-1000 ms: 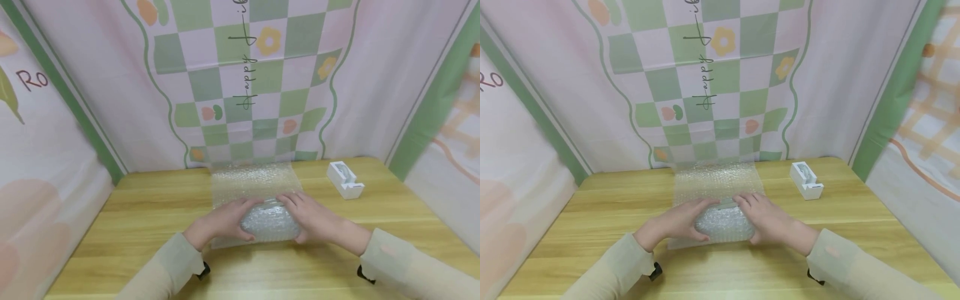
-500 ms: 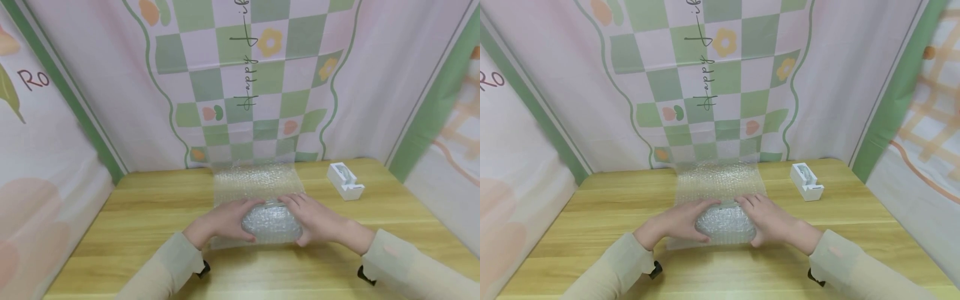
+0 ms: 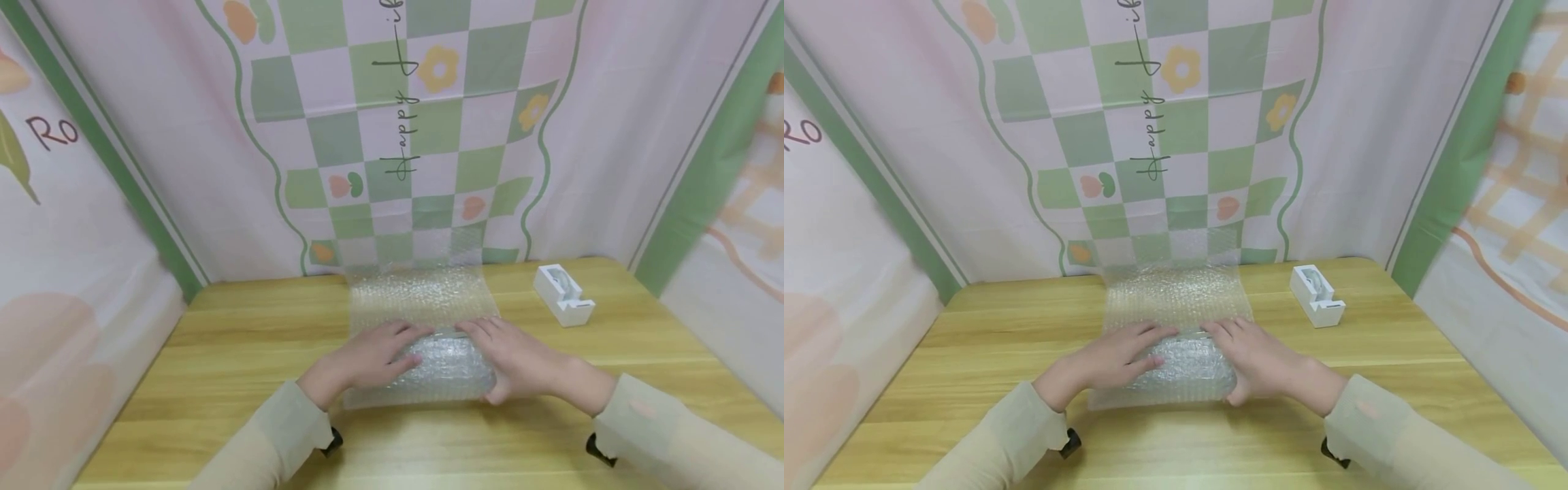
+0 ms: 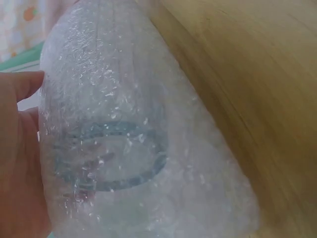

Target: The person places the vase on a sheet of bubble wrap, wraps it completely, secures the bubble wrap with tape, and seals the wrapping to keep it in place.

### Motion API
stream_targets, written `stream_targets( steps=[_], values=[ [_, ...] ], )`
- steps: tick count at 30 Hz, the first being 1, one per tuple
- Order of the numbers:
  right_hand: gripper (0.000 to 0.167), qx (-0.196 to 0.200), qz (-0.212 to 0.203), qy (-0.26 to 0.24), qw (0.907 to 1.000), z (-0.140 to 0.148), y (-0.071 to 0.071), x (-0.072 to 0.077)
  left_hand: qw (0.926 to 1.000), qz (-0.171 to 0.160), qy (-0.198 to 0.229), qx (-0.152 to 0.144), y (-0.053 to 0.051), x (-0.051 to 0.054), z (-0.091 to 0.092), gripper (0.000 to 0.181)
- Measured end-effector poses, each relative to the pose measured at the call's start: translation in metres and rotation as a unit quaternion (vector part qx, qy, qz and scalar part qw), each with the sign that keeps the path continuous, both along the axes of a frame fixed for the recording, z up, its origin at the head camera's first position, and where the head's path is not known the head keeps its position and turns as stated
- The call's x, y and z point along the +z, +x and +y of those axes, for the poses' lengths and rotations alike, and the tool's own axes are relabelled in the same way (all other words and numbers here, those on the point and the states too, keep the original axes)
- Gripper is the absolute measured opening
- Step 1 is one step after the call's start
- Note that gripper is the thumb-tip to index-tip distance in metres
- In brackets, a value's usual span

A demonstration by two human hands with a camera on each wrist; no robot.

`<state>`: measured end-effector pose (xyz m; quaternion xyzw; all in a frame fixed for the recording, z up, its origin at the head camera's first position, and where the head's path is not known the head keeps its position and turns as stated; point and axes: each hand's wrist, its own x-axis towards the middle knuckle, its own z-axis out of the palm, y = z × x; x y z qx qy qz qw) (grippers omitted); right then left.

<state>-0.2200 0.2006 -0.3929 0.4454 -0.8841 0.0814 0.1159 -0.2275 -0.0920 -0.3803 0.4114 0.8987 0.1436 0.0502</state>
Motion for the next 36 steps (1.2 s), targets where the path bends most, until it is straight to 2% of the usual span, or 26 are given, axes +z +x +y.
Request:
stream_targets(
  steps=[9, 13, 15, 18, 21, 23, 26, 31, 36],
  values=[
    [0.115, -0.003, -0.036, -0.003, 0.9993, -0.001, 0.002, 0.004, 0.9993, -0.027, 0.026, 0.005, 0.001, 0.0, -0.002, 0.051],
    [0.114, -0.007, -0.063, -0.005, 0.9979, 0.0, 0.002, 0.007, 0.9986, -0.018, 0.05, 0.004, 0.0, -0.002, -0.003, 0.052],
    [0.114, -0.008, -0.071, -0.005, 0.9974, 0.001, 0.002, 0.007, 0.9984, 0.006, 0.056, 0.0, 0.0, -0.002, -0.003, 0.049],
    [0.115, -0.012, -0.083, -0.001, 0.9965, 0.001, 0.002, 0.008, 0.9958, 0.065, 0.064, -0.011, 0.001, -0.002, -0.002, 0.037],
    [0.115, -0.014, -0.091, 0.004, 0.9958, 0.0, 0.001, 0.01, 0.989, 0.132, 0.063, -0.023, 0.002, -0.004, -0.001, 0.027],
    [0.115, -0.015, -0.095, 0.005, 0.9954, 0.0, 0.0, 0.011, 0.9855, 0.155, 0.059, -0.032, 0.004, -0.004, -0.001, 0.025],
    [0.116, -0.013, -0.103, -0.003, 0.9946, 0.0, -0.001, 0.011, 0.9874, 0.149, 0.039, -0.035, 0.008, -0.004, -0.001, 0.04],
    [0.117, -0.022, -0.133, -0.019, 0.9907, 0.001, -0.003, 0.01, 0.9942, 0.105, -0.008, -0.02, 0.013, -0.003, -0.002, 0.085],
    [0.116, -0.022, -0.146, -0.019, 0.9888, 0.001, -0.007, 0.01, 0.9934, 0.109, -0.035, -0.009, 0.014, -0.006, -0.002, 0.11]
  ],
)
